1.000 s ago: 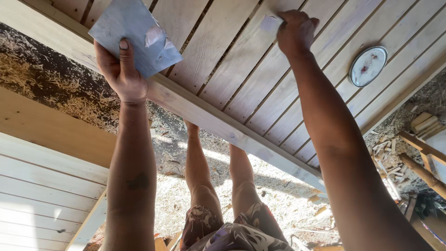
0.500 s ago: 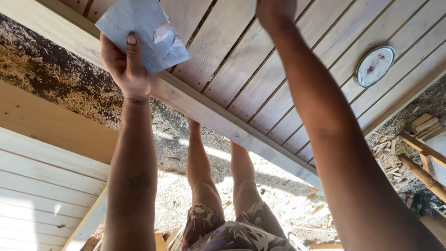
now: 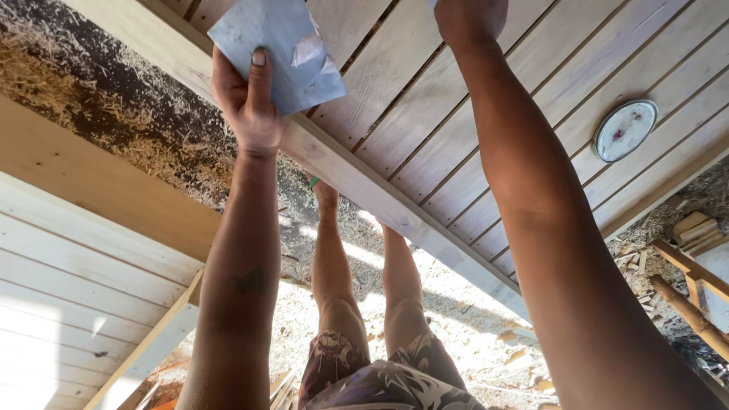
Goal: The person applies a pinkish paste to small gaps and imperfections between wooden slats using a small metal putty knife and a larger metal scraper.
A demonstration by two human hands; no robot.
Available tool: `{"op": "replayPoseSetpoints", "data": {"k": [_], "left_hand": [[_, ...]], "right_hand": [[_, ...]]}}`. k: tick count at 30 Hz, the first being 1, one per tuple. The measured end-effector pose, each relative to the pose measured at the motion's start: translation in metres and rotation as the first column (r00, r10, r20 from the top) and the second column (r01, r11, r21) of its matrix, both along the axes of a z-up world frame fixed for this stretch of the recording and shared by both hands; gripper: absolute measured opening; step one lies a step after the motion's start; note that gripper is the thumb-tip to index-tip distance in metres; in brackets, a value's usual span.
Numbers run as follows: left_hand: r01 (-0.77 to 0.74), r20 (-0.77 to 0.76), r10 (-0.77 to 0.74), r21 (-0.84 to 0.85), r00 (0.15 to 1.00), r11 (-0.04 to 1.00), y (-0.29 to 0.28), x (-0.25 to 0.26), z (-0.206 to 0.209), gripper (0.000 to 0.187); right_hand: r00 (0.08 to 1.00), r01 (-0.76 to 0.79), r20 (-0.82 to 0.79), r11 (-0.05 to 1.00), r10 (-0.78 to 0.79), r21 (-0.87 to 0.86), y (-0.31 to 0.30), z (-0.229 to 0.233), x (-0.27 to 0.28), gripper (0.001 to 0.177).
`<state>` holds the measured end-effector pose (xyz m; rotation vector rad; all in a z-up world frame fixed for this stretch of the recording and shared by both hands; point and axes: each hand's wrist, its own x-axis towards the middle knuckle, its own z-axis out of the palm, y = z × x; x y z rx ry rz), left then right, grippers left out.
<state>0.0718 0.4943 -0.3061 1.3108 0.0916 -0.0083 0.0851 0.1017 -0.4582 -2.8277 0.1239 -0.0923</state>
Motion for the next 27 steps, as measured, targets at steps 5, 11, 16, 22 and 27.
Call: {"op": "replayPoseSetpoints", "data": {"k": [5,11,16,22,27], "left_hand": [[-0.065,-0.064,0.063,-0.045,0.996,0.997,-0.023,-0.002,0.014,0.042],[-0.179,-0.114,0.166,-0.115,0.980,0.977,-0.097,-0.049,0.049,0.039],[-0.206,-0.053,0.199,-0.200,0.979,0.958,-0.120,-0.057,0.079,0.039],[-0.129,-0.077,0.113,-0.269,0.991,0.954,-0.116,-0.055,0.121,0.035],[-0.010,-0.017,0.008,-0.092,1.000,0.996,-0.121,-0.045,0.146,0.029]], "right_hand": [[0.999,-0.011,-0.041,0.885,0.034,0.465,0.039,0.093,-0.012,0.030],[0.995,-0.017,-0.023,-0.393,-0.097,0.919,0.094,0.249,-0.077,0.035],[0.980,-0.178,0.124,0.402,0.159,0.898,0.094,0.281,-0.098,0.041],[0.956,-0.236,-0.005,0.781,0.293,0.578,0.048,0.300,-0.118,0.050],[0.927,-0.364,0.234,0.850,0.292,0.382,0.026,0.380,-0.098,0.037]]}}
